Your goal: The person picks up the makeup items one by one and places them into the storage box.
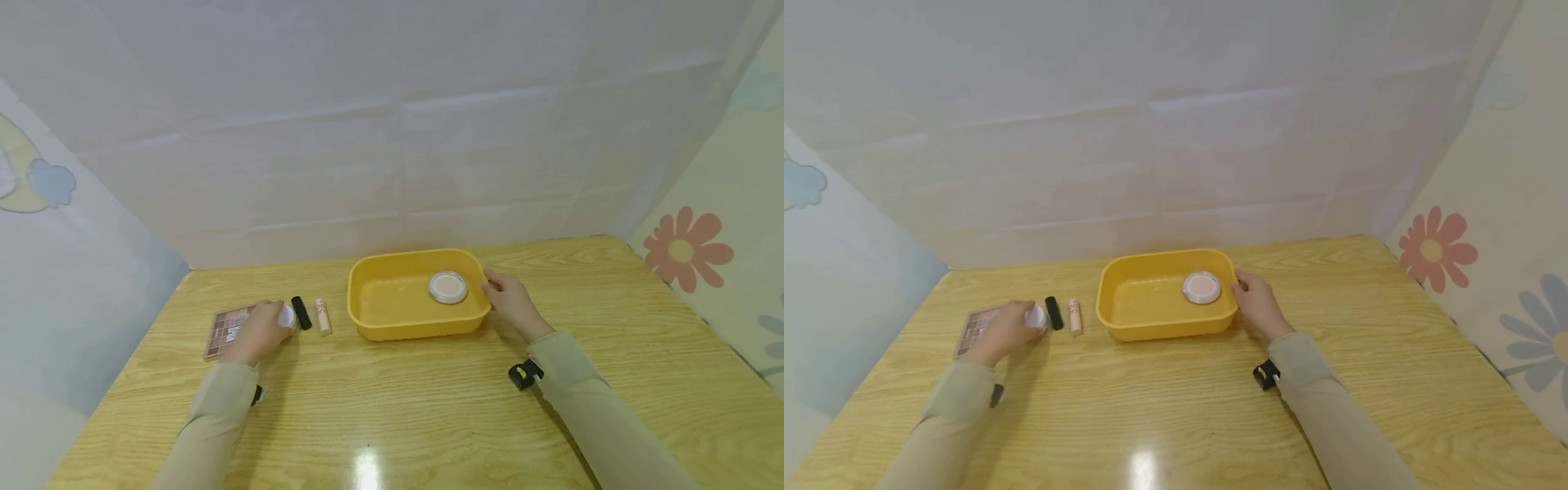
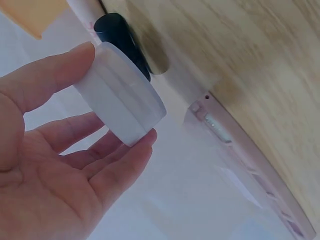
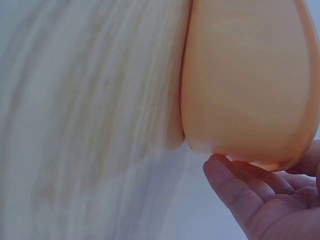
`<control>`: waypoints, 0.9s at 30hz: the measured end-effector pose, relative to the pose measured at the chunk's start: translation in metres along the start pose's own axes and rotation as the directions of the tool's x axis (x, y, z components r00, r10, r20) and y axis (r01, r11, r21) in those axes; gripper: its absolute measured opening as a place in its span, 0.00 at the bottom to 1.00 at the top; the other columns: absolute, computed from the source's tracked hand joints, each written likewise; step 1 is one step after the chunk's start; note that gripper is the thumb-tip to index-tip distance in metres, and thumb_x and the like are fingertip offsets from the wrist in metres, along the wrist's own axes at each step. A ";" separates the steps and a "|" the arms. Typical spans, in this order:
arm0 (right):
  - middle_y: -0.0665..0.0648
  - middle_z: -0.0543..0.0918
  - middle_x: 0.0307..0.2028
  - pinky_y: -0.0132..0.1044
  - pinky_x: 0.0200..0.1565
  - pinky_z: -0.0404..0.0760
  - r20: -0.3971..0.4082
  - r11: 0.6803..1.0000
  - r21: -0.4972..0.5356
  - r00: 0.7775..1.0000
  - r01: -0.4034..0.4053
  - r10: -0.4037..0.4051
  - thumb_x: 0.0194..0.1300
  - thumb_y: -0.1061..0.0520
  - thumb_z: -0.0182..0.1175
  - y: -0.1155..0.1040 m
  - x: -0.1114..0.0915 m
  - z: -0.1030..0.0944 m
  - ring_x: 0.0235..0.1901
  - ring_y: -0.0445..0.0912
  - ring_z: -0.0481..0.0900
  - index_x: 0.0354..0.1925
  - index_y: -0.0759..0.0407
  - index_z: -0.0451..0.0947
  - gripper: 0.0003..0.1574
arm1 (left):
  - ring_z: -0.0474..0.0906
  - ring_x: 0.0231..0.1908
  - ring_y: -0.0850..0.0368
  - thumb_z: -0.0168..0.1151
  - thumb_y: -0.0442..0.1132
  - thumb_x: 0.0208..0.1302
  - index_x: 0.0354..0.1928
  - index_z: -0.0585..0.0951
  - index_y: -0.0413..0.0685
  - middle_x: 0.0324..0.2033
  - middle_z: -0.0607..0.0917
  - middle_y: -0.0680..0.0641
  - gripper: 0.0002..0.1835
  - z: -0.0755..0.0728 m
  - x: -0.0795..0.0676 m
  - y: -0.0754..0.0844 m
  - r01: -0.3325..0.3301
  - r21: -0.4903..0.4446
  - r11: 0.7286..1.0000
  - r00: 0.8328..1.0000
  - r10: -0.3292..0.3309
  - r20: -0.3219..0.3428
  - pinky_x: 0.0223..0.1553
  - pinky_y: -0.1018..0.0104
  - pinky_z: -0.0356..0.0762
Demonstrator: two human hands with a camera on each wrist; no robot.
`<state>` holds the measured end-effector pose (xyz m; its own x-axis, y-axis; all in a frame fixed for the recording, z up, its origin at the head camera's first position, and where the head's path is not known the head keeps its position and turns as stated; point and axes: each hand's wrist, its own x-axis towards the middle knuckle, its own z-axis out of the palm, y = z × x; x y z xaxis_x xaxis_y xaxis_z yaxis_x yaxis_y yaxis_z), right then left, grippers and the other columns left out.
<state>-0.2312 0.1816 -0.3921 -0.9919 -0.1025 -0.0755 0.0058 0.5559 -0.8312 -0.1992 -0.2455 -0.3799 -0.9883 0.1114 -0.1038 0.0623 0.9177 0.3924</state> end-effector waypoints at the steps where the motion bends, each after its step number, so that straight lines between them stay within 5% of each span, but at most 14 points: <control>1: 0.78 0.66 0.67 0.36 0.47 0.84 0.000 1.000 -0.002 1.000 0.002 -0.002 0.80 0.61 0.43 0.000 0.000 0.000 0.57 0.62 0.76 0.74 0.76 0.50 0.32 | 0.69 0.59 0.22 0.64 0.32 0.65 0.65 0.64 0.16 0.61 0.67 0.16 0.34 -0.001 -0.001 0.002 0.001 -0.002 1.000 1.000 -0.001 0.003 0.60 0.34 0.71; 27: 0.78 0.66 0.67 0.32 0.45 0.83 0.005 1.000 0.015 1.000 0.013 -0.013 0.80 0.62 0.42 0.001 0.001 0.000 0.57 0.63 0.77 0.74 0.76 0.50 0.32 | 0.78 0.47 0.31 0.68 0.33 0.60 0.62 0.69 0.19 0.55 0.73 0.19 0.32 -0.018 -0.017 0.025 -0.034 0.011 0.999 0.999 0.034 0.000 0.46 0.41 0.81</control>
<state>-0.2318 0.1826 -0.3933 -0.9912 -0.1140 -0.0673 -0.0052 0.5418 -0.8405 -0.1832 -0.2311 -0.3519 -0.9856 0.1430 -0.0902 0.0978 0.9176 0.3853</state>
